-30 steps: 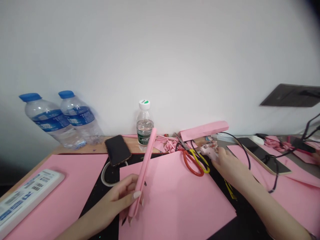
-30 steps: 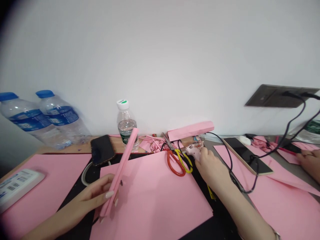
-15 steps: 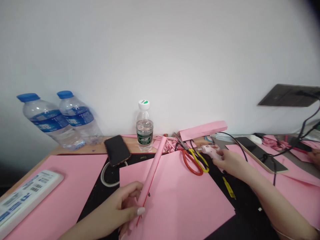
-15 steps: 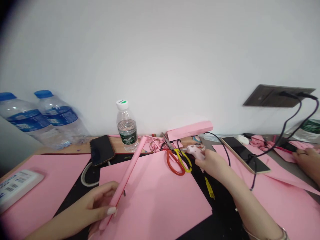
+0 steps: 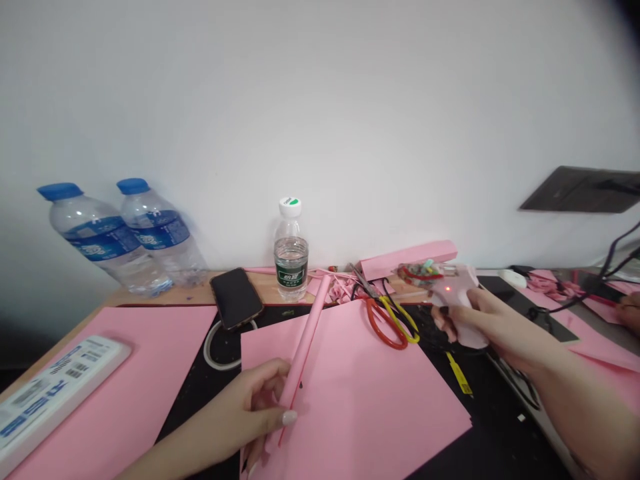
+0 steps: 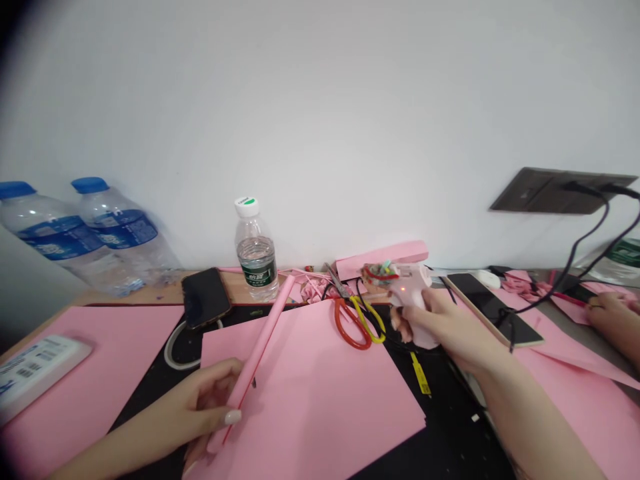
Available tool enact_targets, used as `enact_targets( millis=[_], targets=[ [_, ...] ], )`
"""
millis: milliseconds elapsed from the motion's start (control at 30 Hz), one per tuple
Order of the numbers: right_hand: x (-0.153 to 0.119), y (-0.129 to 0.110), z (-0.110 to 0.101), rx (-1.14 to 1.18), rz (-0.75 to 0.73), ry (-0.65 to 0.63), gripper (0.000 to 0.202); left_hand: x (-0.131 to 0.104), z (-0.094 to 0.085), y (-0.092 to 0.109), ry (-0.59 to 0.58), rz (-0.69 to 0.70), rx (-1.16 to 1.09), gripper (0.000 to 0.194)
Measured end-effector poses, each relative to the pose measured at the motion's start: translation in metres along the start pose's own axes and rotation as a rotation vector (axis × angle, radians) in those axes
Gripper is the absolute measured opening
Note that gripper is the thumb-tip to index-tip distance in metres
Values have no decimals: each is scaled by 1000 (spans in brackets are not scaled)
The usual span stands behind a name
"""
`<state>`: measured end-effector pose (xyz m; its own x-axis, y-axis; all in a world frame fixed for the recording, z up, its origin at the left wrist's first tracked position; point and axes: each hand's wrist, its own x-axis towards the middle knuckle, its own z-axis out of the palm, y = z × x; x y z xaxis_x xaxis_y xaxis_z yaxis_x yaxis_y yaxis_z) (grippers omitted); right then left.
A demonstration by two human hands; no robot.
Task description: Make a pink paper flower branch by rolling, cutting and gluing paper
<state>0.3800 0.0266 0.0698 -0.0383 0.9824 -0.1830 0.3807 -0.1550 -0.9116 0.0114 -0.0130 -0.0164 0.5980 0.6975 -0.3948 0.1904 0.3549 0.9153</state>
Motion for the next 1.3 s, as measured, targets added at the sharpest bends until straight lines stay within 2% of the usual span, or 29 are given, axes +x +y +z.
enact_targets(
  millis=[133,333,467,667,900,1300],
  targets=[
    [-10,-2,33,-23,41,-63,28,2,2,1,10,-7,-8,31],
    [-23,-1,94,91,-37,-383,32,4,7,4,22,-26,-14,24],
    [-30,6,116,142,28,-480,24,7,11,4,72,-1,-40,28],
    [-32,18,126,136,48,-450,5,8,13,3,100,16,-37,28],
    [-32,23,130,97,40,-436,4,8,12,0,70,14,-47,28],
    [-32,4,126,103,61,-463,4,5,12,3,82,0,-1,29]
  ],
)
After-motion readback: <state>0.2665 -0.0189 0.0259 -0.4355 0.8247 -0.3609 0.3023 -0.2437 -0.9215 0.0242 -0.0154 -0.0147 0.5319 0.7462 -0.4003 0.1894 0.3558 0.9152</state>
